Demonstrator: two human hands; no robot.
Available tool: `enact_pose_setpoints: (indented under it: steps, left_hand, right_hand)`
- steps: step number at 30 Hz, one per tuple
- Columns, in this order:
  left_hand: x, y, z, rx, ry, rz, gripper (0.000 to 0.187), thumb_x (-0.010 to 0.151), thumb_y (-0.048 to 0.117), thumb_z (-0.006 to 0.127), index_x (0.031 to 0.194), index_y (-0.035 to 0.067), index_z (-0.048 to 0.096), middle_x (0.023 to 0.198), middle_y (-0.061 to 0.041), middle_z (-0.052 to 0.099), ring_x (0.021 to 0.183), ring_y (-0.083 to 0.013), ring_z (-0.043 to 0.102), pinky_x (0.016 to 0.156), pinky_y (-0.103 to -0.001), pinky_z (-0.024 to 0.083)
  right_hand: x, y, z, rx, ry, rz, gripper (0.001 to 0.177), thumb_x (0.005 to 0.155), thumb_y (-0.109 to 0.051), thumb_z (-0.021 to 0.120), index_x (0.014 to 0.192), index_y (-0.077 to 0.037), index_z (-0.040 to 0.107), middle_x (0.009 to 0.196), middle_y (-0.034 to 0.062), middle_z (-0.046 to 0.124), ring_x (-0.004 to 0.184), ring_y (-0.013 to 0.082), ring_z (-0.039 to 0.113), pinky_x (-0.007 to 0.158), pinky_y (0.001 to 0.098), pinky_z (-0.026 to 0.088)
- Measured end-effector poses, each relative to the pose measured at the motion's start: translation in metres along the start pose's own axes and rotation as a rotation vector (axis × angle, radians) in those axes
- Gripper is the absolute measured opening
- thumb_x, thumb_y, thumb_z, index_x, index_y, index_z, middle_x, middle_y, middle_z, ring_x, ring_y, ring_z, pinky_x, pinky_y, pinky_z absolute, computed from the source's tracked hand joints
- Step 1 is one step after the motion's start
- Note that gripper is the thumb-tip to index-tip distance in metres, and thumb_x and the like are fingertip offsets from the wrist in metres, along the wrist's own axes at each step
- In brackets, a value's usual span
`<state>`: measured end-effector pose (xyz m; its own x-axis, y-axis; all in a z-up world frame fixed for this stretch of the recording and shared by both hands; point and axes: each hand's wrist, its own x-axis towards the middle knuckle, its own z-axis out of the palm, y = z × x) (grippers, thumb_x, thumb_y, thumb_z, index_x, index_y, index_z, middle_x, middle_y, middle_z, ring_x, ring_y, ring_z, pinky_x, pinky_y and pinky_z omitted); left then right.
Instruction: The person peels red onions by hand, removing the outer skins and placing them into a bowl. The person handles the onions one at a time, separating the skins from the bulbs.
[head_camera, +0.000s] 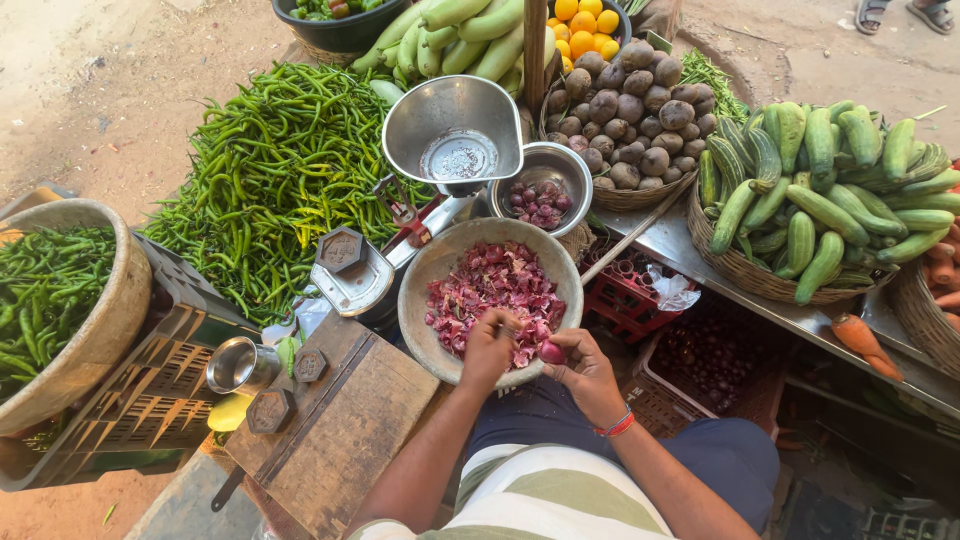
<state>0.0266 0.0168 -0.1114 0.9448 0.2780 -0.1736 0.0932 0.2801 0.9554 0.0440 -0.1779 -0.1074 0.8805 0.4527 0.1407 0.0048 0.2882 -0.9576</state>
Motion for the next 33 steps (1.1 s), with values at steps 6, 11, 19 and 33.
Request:
enact_pose_setpoints:
  steps: [6, 11, 19, 33]
  left_hand:
    - [-0.001, 0.019, -0.014, 0.311, 0.104, 0.351, 0.014, 0.100, 0.016, 0.070, 0.109, 0.006, 0.076, 0.100, 0.002, 0.072, 0.082, -0.0052, 0.062, 0.068, -0.020, 0.050]
    - [-0.024, 0.020, -0.001, 0.204, -0.222, 0.054, 0.019, 0.089, 0.017, 0.078, 0.105, 0.008, 0.077, 0.102, 0.003, 0.067, 0.079, -0.0063, 0.060, 0.060, -0.023, 0.047]
    - [-0.018, 0.010, 0.008, 0.094, -0.256, 0.349, 0.009, 0.094, 0.008, 0.075, 0.091, 0.001, 0.071, 0.106, -0.006, 0.067, 0.096, -0.0125, 0.062, 0.082, -0.026, 0.049]
    - [-0.013, 0.024, -0.011, 0.268, 0.116, 0.483, 0.005, 0.104, 0.003, 0.064, 0.104, 0.005, 0.069, 0.107, -0.004, 0.067, 0.081, -0.0088, 0.061, 0.071, -0.023, 0.052]
  right_hand:
    - [0.000, -0.008, 0.000, 0.047, 0.060, 0.200, 0.042, 0.087, 0.003, 0.074, 0.126, -0.002, 0.061, 0.108, 0.0069, 0.071, 0.095, 0.0119, 0.066, 0.081, 0.0262, 0.055]
    - [-0.001, -0.009, 0.004, 0.142, 0.023, 0.219, 0.042, 0.089, -0.001, 0.073, 0.129, 0.001, 0.060, 0.111, 0.0072, 0.073, 0.098, 0.0098, 0.067, 0.082, 0.0235, 0.053]
    - [-0.004, -0.004, -0.006, 0.154, 0.015, 0.224, 0.039, 0.096, -0.009, 0.070, 0.132, 0.002, 0.062, 0.113, 0.0099, 0.072, 0.098, 0.0114, 0.068, 0.079, 0.0247, 0.051]
    - [-0.005, -0.016, -0.002, 0.345, 0.021, 0.250, 0.034, 0.109, -0.027, 0.055, 0.130, -0.001, 0.062, 0.105, 0.0124, 0.074, 0.079, 0.0153, 0.069, 0.072, 0.0271, 0.055]
